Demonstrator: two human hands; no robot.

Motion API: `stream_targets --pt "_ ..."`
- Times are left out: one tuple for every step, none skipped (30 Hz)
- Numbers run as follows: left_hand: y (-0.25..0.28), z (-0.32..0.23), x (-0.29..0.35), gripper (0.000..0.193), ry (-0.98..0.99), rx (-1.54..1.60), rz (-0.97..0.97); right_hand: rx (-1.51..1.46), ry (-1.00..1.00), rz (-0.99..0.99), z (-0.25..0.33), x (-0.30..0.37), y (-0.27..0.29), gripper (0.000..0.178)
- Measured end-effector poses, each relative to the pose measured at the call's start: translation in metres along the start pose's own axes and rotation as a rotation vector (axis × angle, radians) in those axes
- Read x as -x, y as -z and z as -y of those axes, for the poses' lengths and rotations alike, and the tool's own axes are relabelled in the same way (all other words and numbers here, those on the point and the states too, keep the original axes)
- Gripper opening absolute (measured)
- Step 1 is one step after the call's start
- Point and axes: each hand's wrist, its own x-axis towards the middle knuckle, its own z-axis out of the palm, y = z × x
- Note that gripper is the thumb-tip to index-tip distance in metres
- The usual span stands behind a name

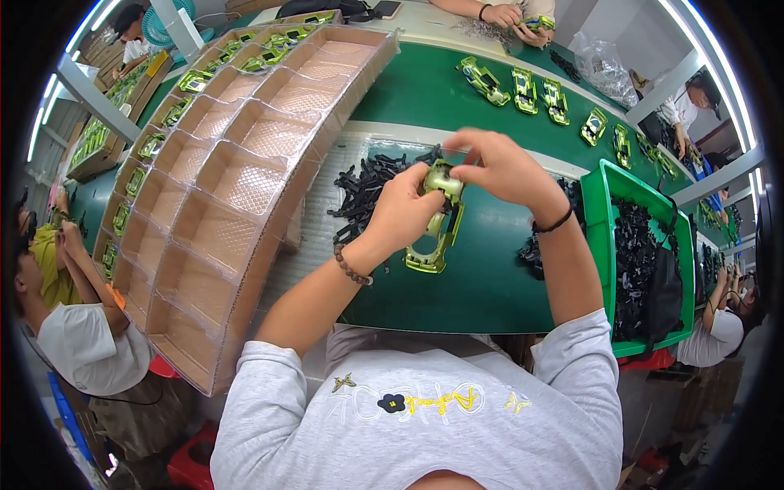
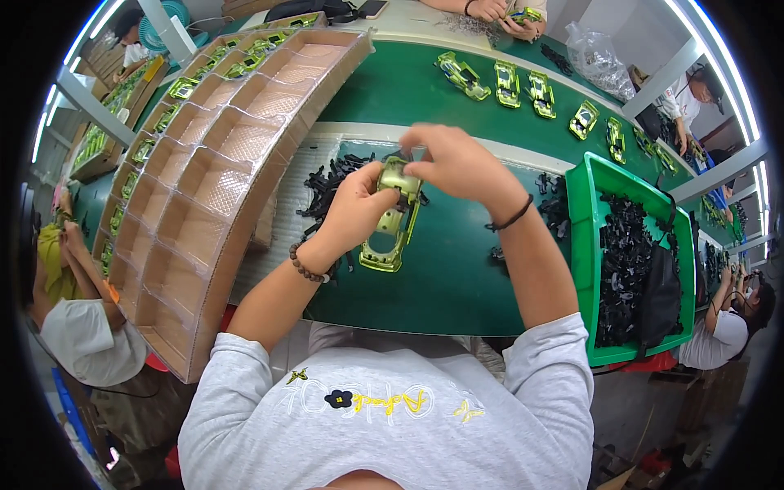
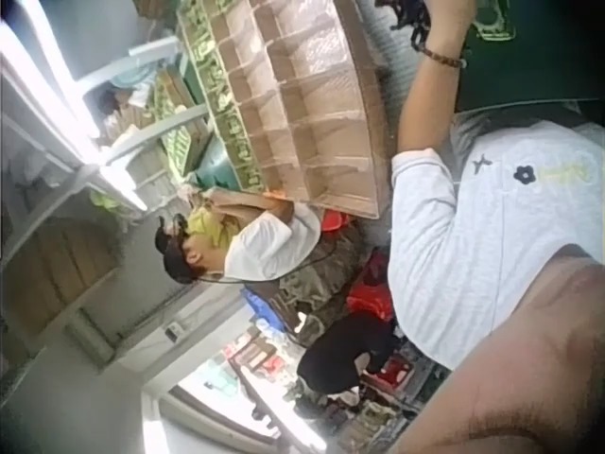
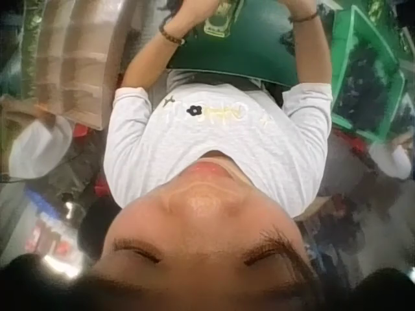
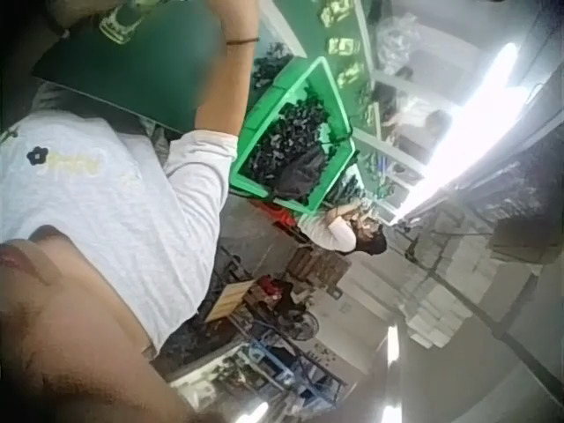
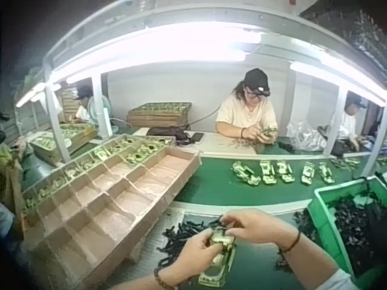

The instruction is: The person assembles plastic toy cars by hand, joining chassis components and black plastic parts to toy car shells at a factory workbench.

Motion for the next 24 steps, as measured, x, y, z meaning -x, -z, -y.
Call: stream_targets --pt "0.002 -0.005 0.001 0.016 -0.009 -0.149 0.007 0.003 0.011 -0.005 -0.005 -0.001 0.005 0.018" --pt "0.006 -0.014 0.000 0.024 0.012 -0.310 0.042 -0.082 -0.053 0.170 -0.012 -0.003 0.009 0.018" --pt "0.007 -0.027 -0.006 0.024 -0.007 -0.325 0.034 -0.161 -0.108 0.337 -0.019 -0.008 0.014 0.018" --pt "0.007 -0.039 -0.013 0.031 0.036 -0.541 0.076 -0.294 -0.177 0.292 -0.024 -0.009 0.012 0.019" --pt "0.008 -0.050 -0.022 0.037 0.079 -0.761 0.112 -0.289 -0.160 0.279 -0.034 -0.017 0.013 0.019" --pt "0.007 -0.057 -0.035 0.047 0.088 -0.812 0.075 -0.339 -0.269 0.207 -0.048 -0.024 0.014 0.019" --pt "0.009 -0.063 -0.046 0.048 -0.128 -0.842 -0.127 -0.388 -0.373 0.143 -0.060 -0.032 0.013 0.019" --pt "0.021 -0.077 -0.069 0.053 -0.040 -0.856 -0.096 -0.471 -0.435 0.039 -0.072 -0.040 0.012 0.022" --pt "0.039 -0.081 -0.094 0.050 -0.087 -0.827 -0.193 -0.475 -0.412 0.036 -0.080 -0.051 0.006 0.022" --pt "0.050 -0.102 -0.109 0.045 -0.093 -0.768 -0.205 -0.632 -0.506 -0.065 -0.093 -0.058 0.005 0.022" --pt "0.067 -0.115 -0.122 0.041 -0.093 -0.778 -0.335 -0.789 -0.595 -0.159 -0.102 -0.065 0.003 0.023" --pt "0.102 -0.113 -0.141 0.041 -0.134 -0.885 -0.480 -0.968 -0.618 -0.290 -0.102 -0.074 -0.003 0.021" --pt "0.136 -0.107 -0.151 0.040 -0.185 -0.969 -0.617 -1.052 -0.680 -0.445 -0.095 -0.082 -0.008 0.021" --pt "0.167 -0.102 -0.160 0.040 -0.134 -1.122 -0.706 -1.173 -0.678 -0.466 -0.111 -0.093 -0.009 0.022" --pt "0.196 -0.092 -0.161 0.040 -0.090 -1.284 -0.817 -1.298 -0.677 -0.485 -0.134 -0.102 -0.014 0.023" --pt "0.221 -0.083 -0.158 0.044 0.052 -1.288 -0.852 -1.337 -0.664 -0.556 -0.144 -0.112 -0.019 0.023" --pt "0.250 -0.074 -0.156 0.051 0.254 -1.260 -0.827 -1.373 -0.658 -0.592 -0.147 -0.122 -0.024 0.022" --pt "0.276 -0.061 -0.155 0.057 0.272 -1.340 -0.788 -1.395 -0.676 -0.646 -0.155 -0.135 -0.030 0.021" --pt "0.299 -0.050 -0.156 0.062 0.294 -1.421 -0.749 -1.417 -0.698 -0.697 -0.163 -0.149 -0.034 0.021" --pt "0.320 -0.049 -0.159 0.067 0.349 -1.340 -0.646 -1.425 -0.700 -0.741 -0.167 -0.161 -0.037 0.020" --pt "0.332 -0.045 -0.161 0.072 0.408 -1.254 -0.534 -1.427 -0.714 -0.791 -0.169 -0.171 -0.042 0.019" --pt "0.322 -0.053 -0.164 0.076 0.493 -1.096 -0.430 -1.377 -0.731 -0.857 -0.161 -0.170 -0.041 0.020" --pt "0.309 -0.060 -0.167 0.073 0.545 -1.044 -0.398 -1.375 -0.755 -0.877 -0.166 -0.174 -0.042 0.022" --pt "0.308 -0.064 -0.169 0.071 0.544 -1.056 -0.387 -1.414 -0.748 -0.912 -0.164 -0.181 -0.041 0.023"
